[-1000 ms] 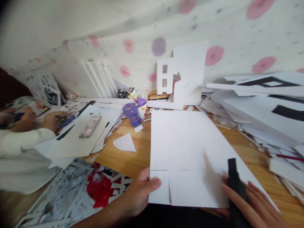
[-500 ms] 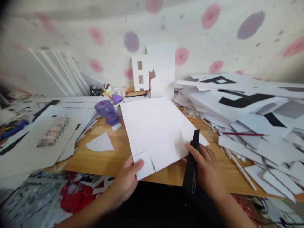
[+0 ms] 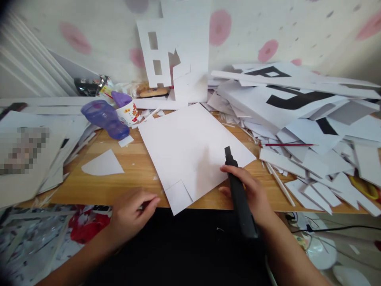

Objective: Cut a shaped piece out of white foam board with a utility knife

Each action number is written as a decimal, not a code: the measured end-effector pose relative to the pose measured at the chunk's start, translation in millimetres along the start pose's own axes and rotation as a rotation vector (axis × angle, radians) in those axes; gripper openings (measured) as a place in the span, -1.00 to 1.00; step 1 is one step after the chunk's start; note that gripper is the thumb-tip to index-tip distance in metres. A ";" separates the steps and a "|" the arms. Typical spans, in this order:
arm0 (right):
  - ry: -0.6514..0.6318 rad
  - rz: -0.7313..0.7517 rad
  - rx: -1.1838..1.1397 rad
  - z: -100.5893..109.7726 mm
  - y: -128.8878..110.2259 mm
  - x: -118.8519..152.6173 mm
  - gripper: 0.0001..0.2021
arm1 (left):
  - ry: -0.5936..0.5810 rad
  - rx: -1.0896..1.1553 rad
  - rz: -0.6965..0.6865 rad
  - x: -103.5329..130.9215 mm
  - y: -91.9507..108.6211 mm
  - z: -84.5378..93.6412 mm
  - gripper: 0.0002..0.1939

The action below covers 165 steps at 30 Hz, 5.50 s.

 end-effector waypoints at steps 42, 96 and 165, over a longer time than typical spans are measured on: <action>0.207 0.256 0.227 -42.4 -90.5 -3.1 -0.76 | -0.130 -0.201 -0.443 15.5 -14.9 -42.6 -0.63; -0.145 -0.599 -0.814 -69.9 -37.6 -91.7 -0.93 | -0.235 -0.368 -0.334 7.0 -12.2 -43.3 -0.56; -0.105 -0.460 -0.756 -81.5 -12.6 -108.8 -0.81 | -0.239 -0.445 -0.271 1.3 -8.1 -45.3 -0.59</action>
Point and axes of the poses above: each hand's wrist, its own x-axis away from the middle knuckle, its own z-axis out of the back of the hand, y = z × x, the point moved 3 cm from there along -x, towards the middle knuckle, and after that the axes turned 12 degrees about x, right-handed, at the moved point
